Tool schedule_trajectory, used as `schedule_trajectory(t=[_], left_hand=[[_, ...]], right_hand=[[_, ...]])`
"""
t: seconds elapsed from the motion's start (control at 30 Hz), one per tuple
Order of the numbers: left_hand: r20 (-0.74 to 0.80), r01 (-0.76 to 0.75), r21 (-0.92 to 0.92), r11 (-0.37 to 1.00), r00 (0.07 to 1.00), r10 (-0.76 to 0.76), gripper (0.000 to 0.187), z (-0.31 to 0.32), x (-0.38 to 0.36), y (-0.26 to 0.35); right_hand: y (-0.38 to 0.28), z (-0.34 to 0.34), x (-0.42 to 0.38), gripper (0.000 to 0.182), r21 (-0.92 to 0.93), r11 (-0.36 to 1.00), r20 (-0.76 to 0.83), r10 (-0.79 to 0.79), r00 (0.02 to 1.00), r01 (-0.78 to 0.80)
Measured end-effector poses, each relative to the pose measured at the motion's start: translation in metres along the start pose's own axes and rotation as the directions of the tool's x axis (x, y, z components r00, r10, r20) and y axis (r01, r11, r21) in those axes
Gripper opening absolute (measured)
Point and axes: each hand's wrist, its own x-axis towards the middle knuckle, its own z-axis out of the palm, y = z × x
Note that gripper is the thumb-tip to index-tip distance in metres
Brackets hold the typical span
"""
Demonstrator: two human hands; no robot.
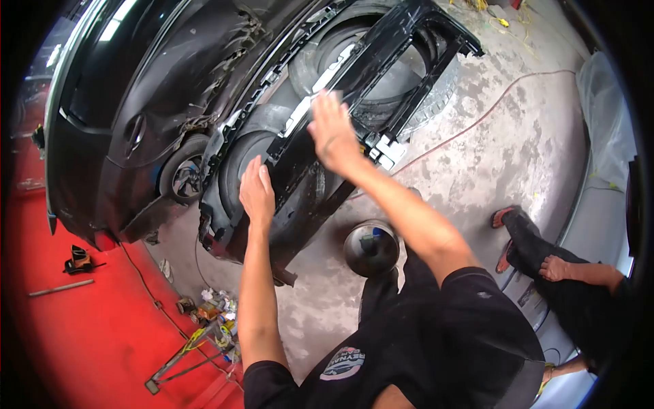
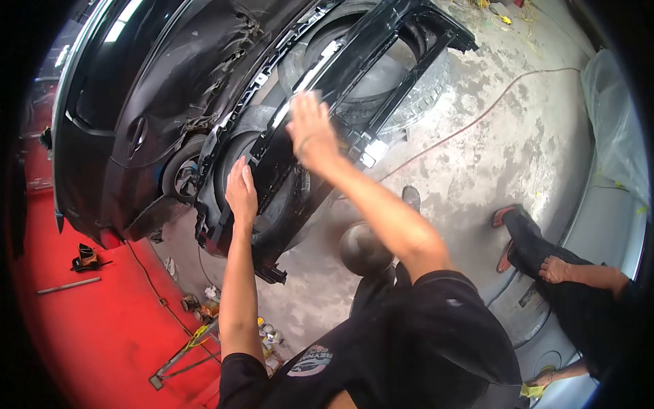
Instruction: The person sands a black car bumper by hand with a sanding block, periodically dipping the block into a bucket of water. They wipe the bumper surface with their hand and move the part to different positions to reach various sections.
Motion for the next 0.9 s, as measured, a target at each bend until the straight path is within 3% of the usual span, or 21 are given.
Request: schedule_trajectory(t=[0.07,0.13,0.2,0.27,0.4,0.47,0.6,0.67,0.73,0.8,0.9], left_hand=[[-0.178,-0.198,0.187,0.962,0.956,0.231,0.047,0.011,-0.01,0.005],[0.021,-0.373,0.335,0.865,0.921,0.389,0.06,0.012,-0.019,0.031],[0.152,-0.531,0.361,0.767,0.845,0.514,0.056,0.028,-0.011,0.048],[0.182,-0.552,0.389,0.737,0.831,0.526,0.056,0.041,0.011,0.074],[0.251,-0.671,0.454,0.586,0.728,0.638,0.066,0.074,0.078,0.139],[0.218,-0.694,0.389,0.605,0.708,0.672,0.066,0.099,0.112,0.179],[0.167,-0.637,0.424,0.643,0.753,0.636,0.064,0.139,0.147,0.23],[0.115,-0.638,0.456,0.62,0.733,0.67,0.061,0.147,0.144,0.212],[0.113,-0.616,0.49,0.617,0.746,0.656,0.058,0.119,0.121,0.192],[0.098,-0.591,0.516,0.62,0.759,0.643,0.058,0.087,0.09,0.156],[0.101,-0.525,0.54,0.658,0.816,0.568,0.061,0.052,0.035,0.085]], right_hand=[[0.042,-0.021,0.026,0.061,0.212,0.972,-0.05,0.116,0.992,-0.103],[0.071,-0.046,0.03,0.06,0.434,0.889,-0.141,0.228,0.963,-0.147],[0.082,-0.082,0.013,0.06,0.676,0.7,-0.041,0.347,0.937,-0.23],[0.098,-0.101,-0.012,0.062,0.793,0.561,-0.003,0.393,0.92,-0.237],[0.119,-0.14,-0.053,0.06,0.773,0.548,0.059,0.439,0.897,-0.319],[0.13,-0.153,-0.059,0.06,0.781,0.518,0.122,0.421,0.899,-0.349],[0.172,-0.161,-0.06,0.056,0.721,0.61,0.095,0.381,0.92,-0.327],[0.184,-0.168,-0.058,0.054,0.777,0.525,0.117,0.422,0.899,-0.348],[0.213,-0.165,-0.066,0.054,0.882,0.242,0.224,0.538,0.813,-0.404],[0.239,-0.164,-0.082,0.049,0.873,0.173,0.284,0.579,0.764,-0.456],[0.238,-0.173,-0.099,0.049,0.877,0.08,0.374,0.506,0.777,-0.475]])
